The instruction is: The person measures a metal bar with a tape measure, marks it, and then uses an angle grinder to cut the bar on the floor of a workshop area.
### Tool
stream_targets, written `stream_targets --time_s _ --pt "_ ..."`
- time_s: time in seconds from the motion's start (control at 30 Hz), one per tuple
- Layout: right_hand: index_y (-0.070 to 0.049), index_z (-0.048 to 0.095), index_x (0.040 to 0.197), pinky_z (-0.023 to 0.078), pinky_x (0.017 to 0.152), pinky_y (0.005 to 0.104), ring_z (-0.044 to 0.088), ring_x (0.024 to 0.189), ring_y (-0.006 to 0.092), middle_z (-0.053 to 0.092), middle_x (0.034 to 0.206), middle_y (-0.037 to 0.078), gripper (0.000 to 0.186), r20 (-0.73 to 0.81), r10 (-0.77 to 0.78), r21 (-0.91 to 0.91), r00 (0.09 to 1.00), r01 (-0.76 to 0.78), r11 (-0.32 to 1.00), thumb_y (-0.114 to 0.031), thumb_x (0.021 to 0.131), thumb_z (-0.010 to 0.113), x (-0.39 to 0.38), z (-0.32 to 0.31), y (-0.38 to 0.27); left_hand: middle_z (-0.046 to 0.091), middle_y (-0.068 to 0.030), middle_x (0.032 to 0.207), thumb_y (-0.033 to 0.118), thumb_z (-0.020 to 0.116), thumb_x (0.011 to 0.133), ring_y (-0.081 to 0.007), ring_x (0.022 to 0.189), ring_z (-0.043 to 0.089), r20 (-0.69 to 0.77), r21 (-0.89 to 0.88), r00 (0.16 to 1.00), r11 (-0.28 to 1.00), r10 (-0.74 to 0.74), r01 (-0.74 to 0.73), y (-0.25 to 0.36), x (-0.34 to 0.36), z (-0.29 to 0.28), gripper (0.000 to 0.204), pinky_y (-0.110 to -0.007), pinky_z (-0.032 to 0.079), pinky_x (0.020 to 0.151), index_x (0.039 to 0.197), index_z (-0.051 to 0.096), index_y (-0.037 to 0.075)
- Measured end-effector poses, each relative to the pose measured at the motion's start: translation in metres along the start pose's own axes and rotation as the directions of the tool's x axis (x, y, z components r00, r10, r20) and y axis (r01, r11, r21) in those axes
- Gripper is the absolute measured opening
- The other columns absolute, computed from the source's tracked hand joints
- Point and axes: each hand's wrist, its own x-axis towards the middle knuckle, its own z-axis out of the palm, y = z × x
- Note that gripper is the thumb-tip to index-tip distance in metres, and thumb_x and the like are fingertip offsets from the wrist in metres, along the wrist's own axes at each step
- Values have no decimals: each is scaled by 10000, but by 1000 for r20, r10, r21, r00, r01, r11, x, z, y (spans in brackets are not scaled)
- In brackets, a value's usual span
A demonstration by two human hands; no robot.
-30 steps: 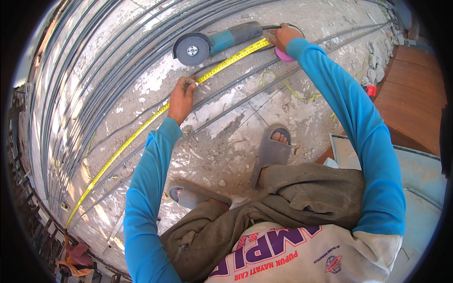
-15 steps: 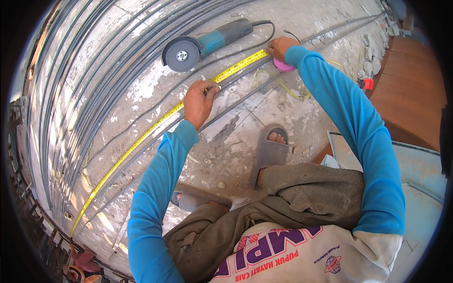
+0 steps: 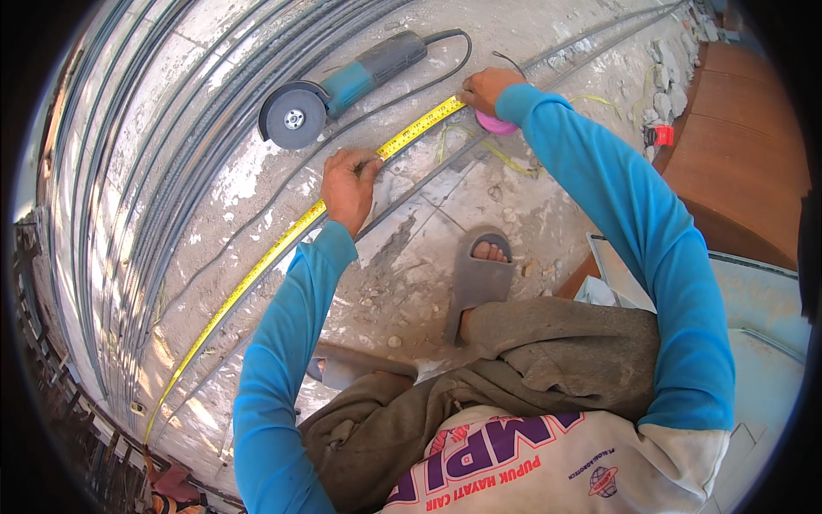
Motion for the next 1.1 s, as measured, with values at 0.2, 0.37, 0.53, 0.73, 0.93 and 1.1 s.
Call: stream_targets --time_s 0.2,0.37,0.53,0.73,0.93,1.1 --pt "-94 663 1045 491 837 459 628 941 361 664 1010 164 371 -11 -13 -3 1000 13 1000 -384 900 481 5 5 3 624 -88 834 132 694 766 -288 847 546 -19 23 998 998 63 -63 -1 0 8 69 -384 442 768 819 719 94" --pt "-89 663 1037 496 826 465 632 929 362 667 1000 164 375 -12 -22 -5 1000 22 1000 -386 899 481 7 8 6 617 -110 836 145 688 772 -308 865 551 22 54 995 994 94 -95 5 4 13 87 -392 443 775 821 703 75" --pt "-87 661 1040 497 827 465 632 932 362 666 1006 162 375 -26 -36 -4 999 36 999 -382 904 473 8 7 7 589 -135 832 149 679 778 -328 859 553 29 212 984 961 176 -179 7 10 16 113 -407 447 750 826 675 47" --pt "-102 657 1070 484 833 459 626 919 369 667 981 178 393 -62 -38 -10 997 38 999 -403 914 459 9 10 8 568 -123 818 127 672 763 -324 817 552 10 128 980 972 196 -196 3 13 20 89 -425 453 713 805 669 49" --pt "-99 664 1051 492 845 454 625 945 365 664 1016 159 375 -22 -33 -7 999 33 999 -393 903 486 8 9 3 561 -130 819 118 665 770 -329 820 549 -26 164 980 968 198 -191 1 8 21 97 -428 450 716 816 662 33" --pt "-107 657 1078 488 843 452 625 943 360 665 1008 165 388 -9 -23 -27 1000 23 999 -403 912 470 9 16 1 555 -136 830 97 660 767 -332 841 542 -8 113 983 977 184 -182 -4 2 29 80 -427 447 722 804 650 28"
